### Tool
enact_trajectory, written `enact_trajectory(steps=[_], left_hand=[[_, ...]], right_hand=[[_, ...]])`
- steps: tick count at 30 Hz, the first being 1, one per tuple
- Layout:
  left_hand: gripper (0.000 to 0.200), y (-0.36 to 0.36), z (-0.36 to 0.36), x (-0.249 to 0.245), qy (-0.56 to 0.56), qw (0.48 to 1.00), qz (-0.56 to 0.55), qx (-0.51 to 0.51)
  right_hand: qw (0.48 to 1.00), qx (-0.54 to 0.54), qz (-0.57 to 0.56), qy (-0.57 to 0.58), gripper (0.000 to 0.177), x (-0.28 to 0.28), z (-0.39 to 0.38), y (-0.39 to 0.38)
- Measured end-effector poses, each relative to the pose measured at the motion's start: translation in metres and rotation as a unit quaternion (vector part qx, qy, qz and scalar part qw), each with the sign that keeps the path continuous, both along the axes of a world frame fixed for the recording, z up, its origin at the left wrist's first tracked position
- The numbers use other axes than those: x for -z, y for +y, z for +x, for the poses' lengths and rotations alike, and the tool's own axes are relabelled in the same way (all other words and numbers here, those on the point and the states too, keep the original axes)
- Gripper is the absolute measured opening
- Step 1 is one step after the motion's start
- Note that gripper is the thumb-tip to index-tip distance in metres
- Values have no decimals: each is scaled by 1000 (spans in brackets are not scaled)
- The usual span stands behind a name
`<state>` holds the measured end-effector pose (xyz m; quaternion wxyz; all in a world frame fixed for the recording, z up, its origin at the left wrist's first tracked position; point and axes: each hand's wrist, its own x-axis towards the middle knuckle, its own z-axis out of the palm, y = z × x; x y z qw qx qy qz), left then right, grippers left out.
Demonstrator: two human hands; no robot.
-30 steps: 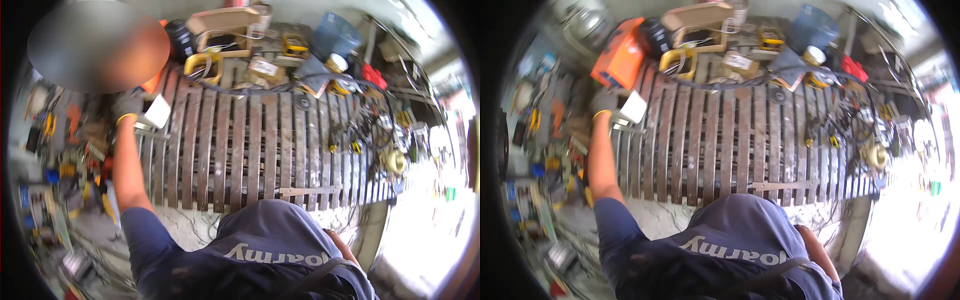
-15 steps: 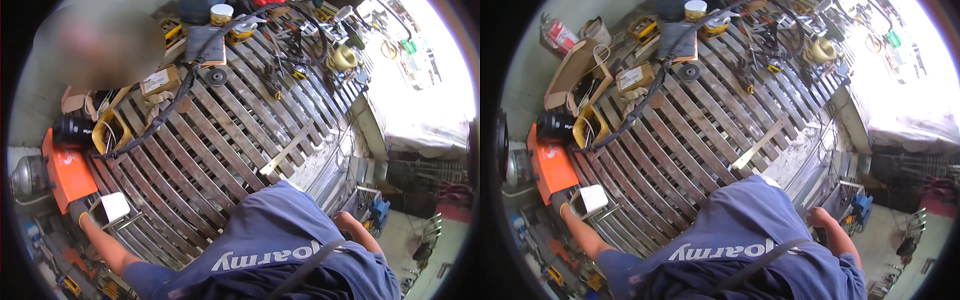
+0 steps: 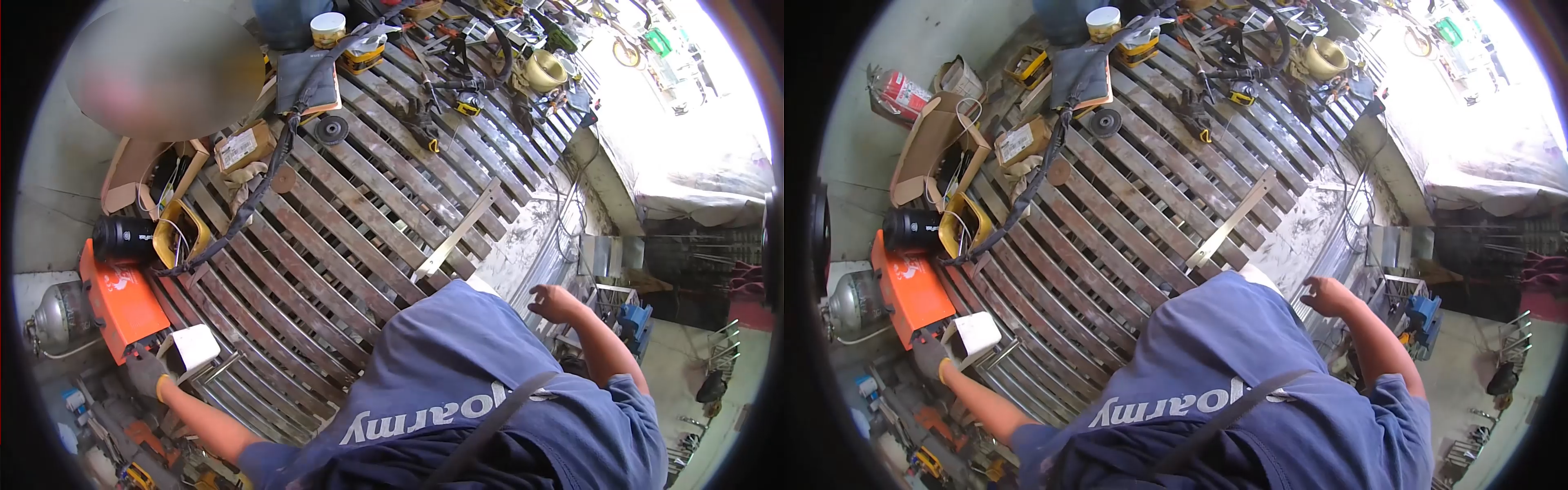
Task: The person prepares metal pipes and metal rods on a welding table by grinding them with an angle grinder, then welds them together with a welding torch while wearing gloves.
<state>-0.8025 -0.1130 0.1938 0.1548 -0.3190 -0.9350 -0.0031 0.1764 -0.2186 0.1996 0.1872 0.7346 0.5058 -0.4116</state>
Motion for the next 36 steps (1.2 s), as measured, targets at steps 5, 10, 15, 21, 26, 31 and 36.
enact_trajectory(steps=[5, 10, 15, 21, 26, 31, 36], left_hand=[[36, -28, 211, 3, 23, 935, 214, 281], [58, -50, 430, 67, -144, 909, 105, 376], [54, -42, 590, 65, -253, 841, 66, 474], [54, -26, 694, 61, -292, 863, 54, 408], [55, -16, 764, 70, -304, 898, 37, 315], [63, 53, 829, 66, -357, 877, 55, 318], [79, 184, 854, 94, -324, 875, 51, 356]], right_hand=[[984, -138, 79, -80, 51, -7, 13, 57], [952, -194, 234, -32, 34, 8, 36, 141], [937, -230, 259, -37, 23, 51, 50, 274], [875, -349, 336, 22, 20, 141, 51, 404], [856, -428, 278, 80, 44, 160, 34, 445], [781, -484, 377, 116, 64, 153, 63, 451], [767, -463, 442, 45, 65, 127, 91, 503]])
